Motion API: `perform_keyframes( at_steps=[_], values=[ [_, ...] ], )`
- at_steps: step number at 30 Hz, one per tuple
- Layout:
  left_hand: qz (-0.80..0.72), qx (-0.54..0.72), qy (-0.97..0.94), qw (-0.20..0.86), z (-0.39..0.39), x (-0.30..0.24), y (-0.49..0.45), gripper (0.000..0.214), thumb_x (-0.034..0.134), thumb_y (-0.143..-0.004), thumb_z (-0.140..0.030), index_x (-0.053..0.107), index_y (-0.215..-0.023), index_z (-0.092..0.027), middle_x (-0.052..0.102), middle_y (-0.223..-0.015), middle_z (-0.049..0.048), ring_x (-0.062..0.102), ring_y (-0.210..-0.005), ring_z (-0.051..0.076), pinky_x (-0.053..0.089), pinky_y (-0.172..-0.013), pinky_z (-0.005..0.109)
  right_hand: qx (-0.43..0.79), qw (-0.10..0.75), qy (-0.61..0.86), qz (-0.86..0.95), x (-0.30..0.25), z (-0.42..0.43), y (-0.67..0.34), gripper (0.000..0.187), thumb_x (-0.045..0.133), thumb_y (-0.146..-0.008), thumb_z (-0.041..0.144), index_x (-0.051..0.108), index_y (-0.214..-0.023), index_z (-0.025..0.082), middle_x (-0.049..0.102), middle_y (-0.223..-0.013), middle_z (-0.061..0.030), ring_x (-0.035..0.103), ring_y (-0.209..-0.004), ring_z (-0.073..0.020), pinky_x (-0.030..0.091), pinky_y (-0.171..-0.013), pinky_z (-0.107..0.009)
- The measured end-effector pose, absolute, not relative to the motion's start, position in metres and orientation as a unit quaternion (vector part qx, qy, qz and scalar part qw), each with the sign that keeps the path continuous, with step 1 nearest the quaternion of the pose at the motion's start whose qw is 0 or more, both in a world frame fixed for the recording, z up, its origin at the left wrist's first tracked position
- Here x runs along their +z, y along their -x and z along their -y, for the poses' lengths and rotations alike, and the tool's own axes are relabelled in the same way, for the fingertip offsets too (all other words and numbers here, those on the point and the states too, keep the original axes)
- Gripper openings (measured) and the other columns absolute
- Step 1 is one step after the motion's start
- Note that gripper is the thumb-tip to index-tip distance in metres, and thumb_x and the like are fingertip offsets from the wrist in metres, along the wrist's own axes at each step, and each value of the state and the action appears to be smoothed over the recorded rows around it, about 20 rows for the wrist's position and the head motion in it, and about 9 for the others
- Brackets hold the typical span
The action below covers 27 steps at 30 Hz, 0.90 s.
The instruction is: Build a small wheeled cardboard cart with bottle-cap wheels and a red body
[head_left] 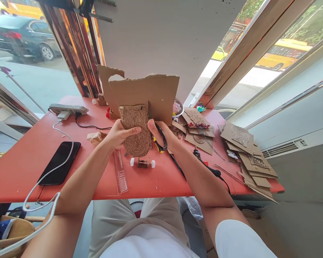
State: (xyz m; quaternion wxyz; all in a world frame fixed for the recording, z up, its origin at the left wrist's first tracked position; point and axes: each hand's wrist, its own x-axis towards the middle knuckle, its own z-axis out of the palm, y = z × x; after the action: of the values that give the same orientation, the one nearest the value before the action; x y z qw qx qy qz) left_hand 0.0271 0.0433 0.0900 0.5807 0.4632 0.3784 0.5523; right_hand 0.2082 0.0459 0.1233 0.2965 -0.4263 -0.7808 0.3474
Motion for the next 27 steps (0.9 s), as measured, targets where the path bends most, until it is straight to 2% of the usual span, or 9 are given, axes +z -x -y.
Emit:
perform_keyframes(
  at_steps=[4,7,10,13,16,19,22,27],
  values=[
    [-0.398,0.543,-0.478,0.564,-0.042,0.091,-0.023,0.058,0.107,-0.038,-0.043,0.083,-0.082,-0.016,0.086,-0.087,0.0091,0.081,-0.084,0.031,0.067,-0.072,0.038,0.346,0.275,0.432,0.786,0.119,-0.05,-0.209,0.063,0.032,-0.109,0.07,0.031,-0.064,0.027,0.033,-0.064,0.0029,0.029,-0.068,-0.0143,0.034,-0.064,-0.033],
    [-0.406,0.535,-0.498,0.548,-0.04,0.095,-0.021,0.055,0.106,-0.039,-0.045,0.083,-0.08,-0.016,0.084,-0.083,0.0077,0.08,-0.082,0.03,0.066,-0.069,0.037,0.345,0.27,0.421,0.794,0.117,-0.051,-0.21,0.067,0.035,-0.104,0.08,0.031,-0.063,0.027,0.035,-0.062,0.0029,0.031,-0.068,-0.0143,0.035,-0.064,-0.033],
    [-0.403,0.537,-0.509,0.538,-0.038,0.099,-0.021,0.052,0.106,-0.04,-0.046,0.08,-0.074,-0.017,0.082,-0.078,0.0067,0.08,-0.083,0.03,0.066,-0.07,0.037,0.333,0.289,0.415,0.796,0.116,-0.053,-0.209,0.072,0.039,-0.099,0.087,0.03,-0.061,0.027,0.034,-0.059,0.0028,0.032,-0.065,-0.0141,0.035,-0.062,-0.032],
    [-0.408,0.544,-0.515,0.522,-0.04,0.099,-0.018,0.053,0.107,-0.039,-0.045,0.077,-0.073,-0.017,0.081,-0.077,0.0075,0.08,-0.089,0.033,0.066,-0.072,0.037,0.315,0.317,0.426,0.787,0.114,-0.054,-0.204,0.072,0.038,-0.099,0.086,0.027,-0.059,0.027,0.029,-0.057,0.003,0.03,-0.062,-0.0139,0.033,-0.061,-0.032],
    [-0.405,0.609,-0.489,0.475,-0.045,0.095,-0.014,0.058,0.106,-0.041,-0.052,0.075,-0.077,-0.019,0.08,-0.08,0.0066,0.079,-0.092,0.031,0.065,-0.074,0.035,0.312,0.324,0.409,0.794,0.11,-0.053,-0.199,0.072,0.034,-0.095,0.089,0.025,-0.059,0.028,0.026,-0.058,0.0027,0.026,-0.062,-0.0133,0.028,-0.058,-0.033],
    [-0.401,0.683,-0.452,0.41,-0.05,0.091,-0.012,0.056,0.101,-0.05,-0.061,0.075,-0.08,-0.021,0.081,-0.085,0.0052,0.077,-0.089,0.025,0.064,-0.075,0.032,0.341,0.285,0.376,0.813,0.109,-0.047,-0.197,0.072,0.032,-0.09,0.093,0.025,-0.058,0.029,0.028,-0.057,0.0025,0.025,-0.059,-0.013,0.025,-0.056,-0.034],
    [-0.417,0.696,-0.459,0.361,-0.052,0.09,-0.011,0.047,0.098,-0.056,-0.056,0.078,-0.08,-0.021,0.082,-0.088,0.0055,0.076,-0.086,0.023,0.063,-0.075,0.03,0.357,0.257,0.372,0.817,0.111,-0.042,-0.196,0.07,0.032,-0.092,0.09,0.027,-0.061,0.029,0.029,-0.058,0.0026,0.027,-0.06,-0.0137,0.026,-0.057,-0.034],
    [-0.422,0.692,-0.468,0.352,-0.05,0.092,-0.007,0.042,0.096,-0.06,-0.052,0.08,-0.08,-0.019,0.084,-0.091,0.0071,0.075,-0.085,0.022,0.063,-0.076,0.031,0.346,0.25,0.367,0.827,0.118,-0.043,-0.191,0.07,0.035,-0.092,0.089,0.026,-0.06,0.028,0.027,-0.059,0.0031,0.024,-0.06,-0.0129,0.025,-0.057,-0.034]
  ],
)
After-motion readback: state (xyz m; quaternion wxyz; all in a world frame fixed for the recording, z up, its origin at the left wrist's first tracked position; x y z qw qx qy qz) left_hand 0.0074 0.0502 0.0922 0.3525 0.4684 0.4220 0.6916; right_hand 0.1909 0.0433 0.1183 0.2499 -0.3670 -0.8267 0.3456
